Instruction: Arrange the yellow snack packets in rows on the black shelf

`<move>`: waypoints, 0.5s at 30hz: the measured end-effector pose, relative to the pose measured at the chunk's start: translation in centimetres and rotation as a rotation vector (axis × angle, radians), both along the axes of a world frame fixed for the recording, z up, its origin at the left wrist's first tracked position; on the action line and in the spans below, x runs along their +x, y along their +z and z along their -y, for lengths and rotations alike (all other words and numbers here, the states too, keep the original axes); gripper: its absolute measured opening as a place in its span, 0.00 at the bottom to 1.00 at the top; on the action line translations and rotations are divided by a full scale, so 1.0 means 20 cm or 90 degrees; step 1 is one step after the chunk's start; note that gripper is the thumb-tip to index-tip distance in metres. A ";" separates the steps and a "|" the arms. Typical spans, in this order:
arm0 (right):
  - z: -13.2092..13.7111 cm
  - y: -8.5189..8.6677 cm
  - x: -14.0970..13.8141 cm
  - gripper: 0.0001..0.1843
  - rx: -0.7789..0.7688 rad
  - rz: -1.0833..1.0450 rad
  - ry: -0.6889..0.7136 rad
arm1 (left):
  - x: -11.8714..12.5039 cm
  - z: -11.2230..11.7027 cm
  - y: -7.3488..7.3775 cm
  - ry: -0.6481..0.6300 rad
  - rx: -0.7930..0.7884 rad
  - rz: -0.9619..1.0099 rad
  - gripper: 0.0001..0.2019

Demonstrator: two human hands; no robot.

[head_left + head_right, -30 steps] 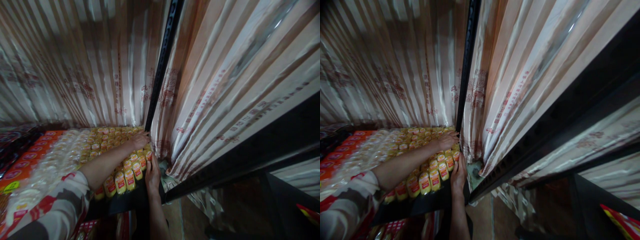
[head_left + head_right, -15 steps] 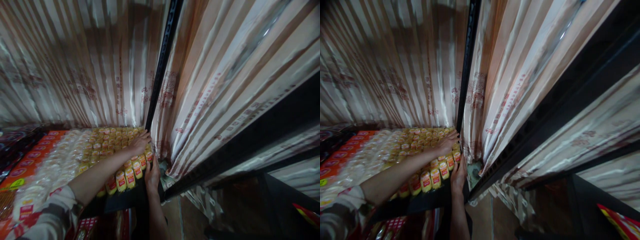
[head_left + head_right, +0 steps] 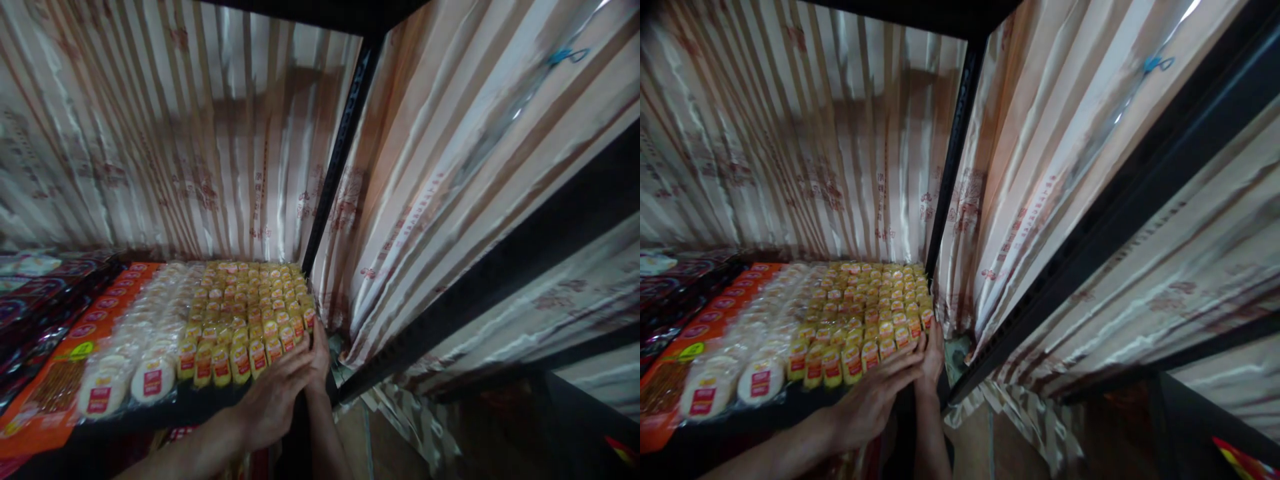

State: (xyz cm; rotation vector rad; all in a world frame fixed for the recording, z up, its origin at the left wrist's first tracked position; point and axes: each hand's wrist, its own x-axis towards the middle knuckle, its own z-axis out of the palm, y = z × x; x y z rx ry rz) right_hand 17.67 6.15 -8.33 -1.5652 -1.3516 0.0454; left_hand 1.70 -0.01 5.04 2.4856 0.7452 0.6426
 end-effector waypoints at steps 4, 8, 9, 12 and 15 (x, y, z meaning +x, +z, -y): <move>0.06 0.00 -0.04 0.28 -0.016 0.030 -0.043 | -0.07 0.18 -0.10 -0.056 -0.053 0.077 0.28; 0.17 0.04 -0.10 0.28 -0.009 0.029 -0.065 | -0.10 0.31 -0.26 0.015 -0.147 0.097 0.23; 0.21 0.06 -0.12 0.28 -0.008 0.023 -0.070 | -0.11 0.33 -0.30 0.051 -0.175 0.087 0.24; 0.34 0.10 -0.19 0.26 -0.011 -0.013 -0.069 | -0.16 0.41 -0.42 0.117 -0.249 0.061 0.24; 0.49 0.11 -0.30 0.21 -0.017 -0.071 -0.028 | -0.25 0.46 -0.50 0.173 -0.319 0.057 0.22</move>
